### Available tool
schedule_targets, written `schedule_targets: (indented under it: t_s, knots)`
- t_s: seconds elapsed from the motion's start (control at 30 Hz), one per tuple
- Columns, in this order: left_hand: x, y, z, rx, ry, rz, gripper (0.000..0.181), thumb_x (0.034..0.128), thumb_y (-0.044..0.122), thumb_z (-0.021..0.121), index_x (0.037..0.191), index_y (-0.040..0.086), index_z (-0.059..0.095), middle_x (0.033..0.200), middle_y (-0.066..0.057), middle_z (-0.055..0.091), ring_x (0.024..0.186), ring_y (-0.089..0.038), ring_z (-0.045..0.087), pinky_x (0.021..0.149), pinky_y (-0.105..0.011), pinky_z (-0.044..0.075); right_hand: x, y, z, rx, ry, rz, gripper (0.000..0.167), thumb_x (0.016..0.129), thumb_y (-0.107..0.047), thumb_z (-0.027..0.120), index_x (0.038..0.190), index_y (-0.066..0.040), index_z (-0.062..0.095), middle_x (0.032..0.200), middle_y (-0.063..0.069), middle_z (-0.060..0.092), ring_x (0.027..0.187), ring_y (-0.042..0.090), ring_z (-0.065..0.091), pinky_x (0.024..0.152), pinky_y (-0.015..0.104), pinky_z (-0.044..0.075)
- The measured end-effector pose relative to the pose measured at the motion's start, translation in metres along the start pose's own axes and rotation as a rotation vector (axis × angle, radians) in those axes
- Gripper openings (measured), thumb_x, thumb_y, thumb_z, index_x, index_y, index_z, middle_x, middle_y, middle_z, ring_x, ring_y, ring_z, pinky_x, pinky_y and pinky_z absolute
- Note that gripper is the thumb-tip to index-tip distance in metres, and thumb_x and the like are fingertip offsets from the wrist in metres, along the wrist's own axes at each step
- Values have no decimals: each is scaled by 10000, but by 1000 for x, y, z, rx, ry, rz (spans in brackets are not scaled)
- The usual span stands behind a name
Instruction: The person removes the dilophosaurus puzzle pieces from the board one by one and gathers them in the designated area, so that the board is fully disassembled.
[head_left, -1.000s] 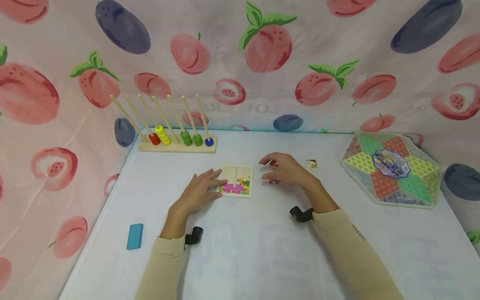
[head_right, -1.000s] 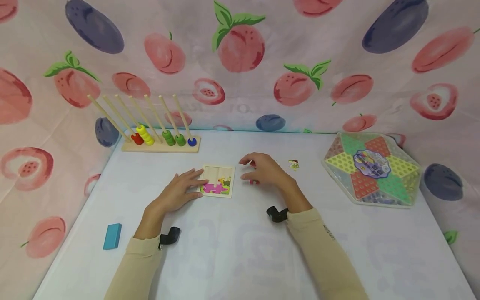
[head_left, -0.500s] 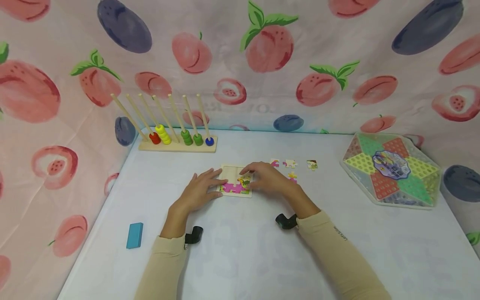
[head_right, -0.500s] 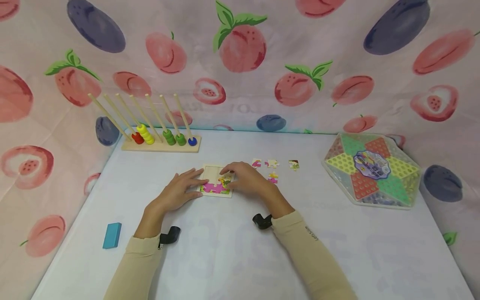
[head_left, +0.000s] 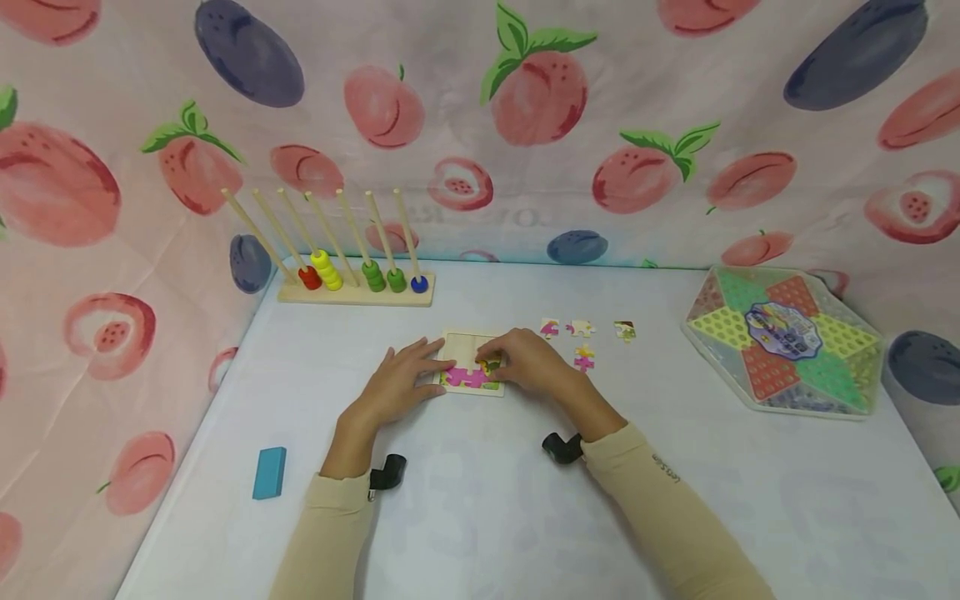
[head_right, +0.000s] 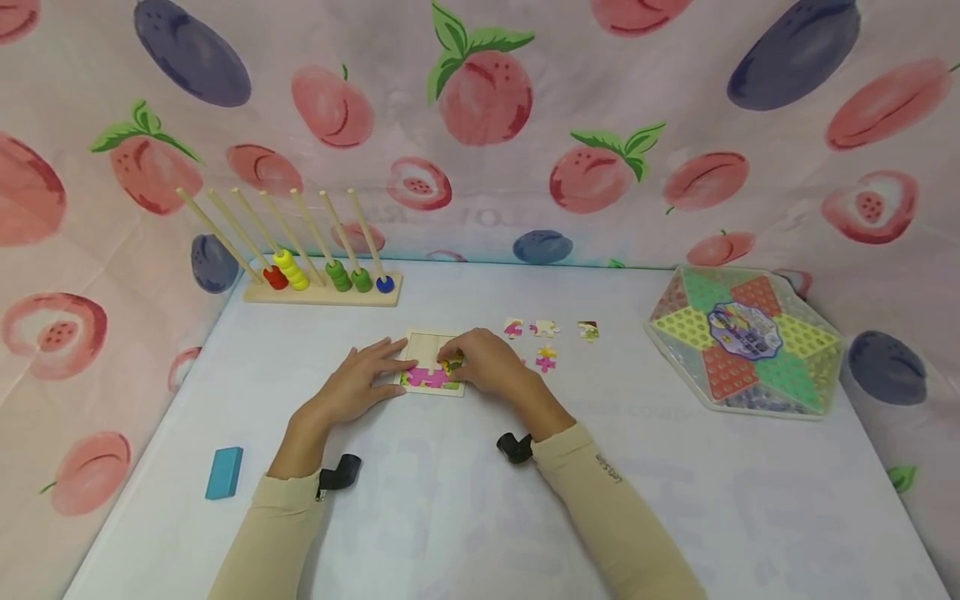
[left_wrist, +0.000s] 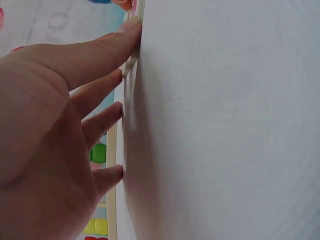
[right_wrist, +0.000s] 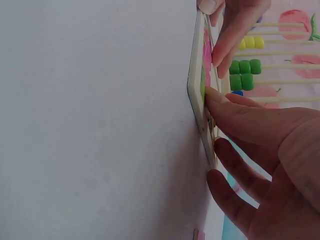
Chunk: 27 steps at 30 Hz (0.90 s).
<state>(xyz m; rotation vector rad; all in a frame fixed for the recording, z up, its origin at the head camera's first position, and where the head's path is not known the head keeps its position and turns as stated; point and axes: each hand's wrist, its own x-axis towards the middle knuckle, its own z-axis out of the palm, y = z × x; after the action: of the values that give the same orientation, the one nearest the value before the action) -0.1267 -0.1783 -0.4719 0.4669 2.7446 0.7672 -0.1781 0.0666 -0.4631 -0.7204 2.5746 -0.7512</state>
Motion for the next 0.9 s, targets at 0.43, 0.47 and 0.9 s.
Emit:
schedule_targets:
  t_s: [0.43,0.47,0.9]
  knots:
    - [-1,0,0,9,-5,-10,461,939,281,737,1389,238,652,1661,-20,389,1600,-312,234,1271,-687,78,-1,-1,3,56,22,-23,230,870,-125,809,1097,-129,775,1216,29,741,1166,226,652,1079,411,532]
    - [-1,0,0,7,-4,-9,461,937,278,739,1388,236,653,1660,-23,390,1600,-313,235,1270,-688,78,-1,-1,3,52,22,-20,216,871,-125,808,1086,-130,779,1211,28,735,1151,219,647,1071,404,535]
    - [0,0,1,11,-3,1,459,937,286,739,1385,233,655,1654,-23,400,1598,-311,241,1266,-695,84,-1,-3,1,68,-3,18,227,891,-114,787,1117,-120,775,1161,36,711,1046,189,597,1021,370,549]
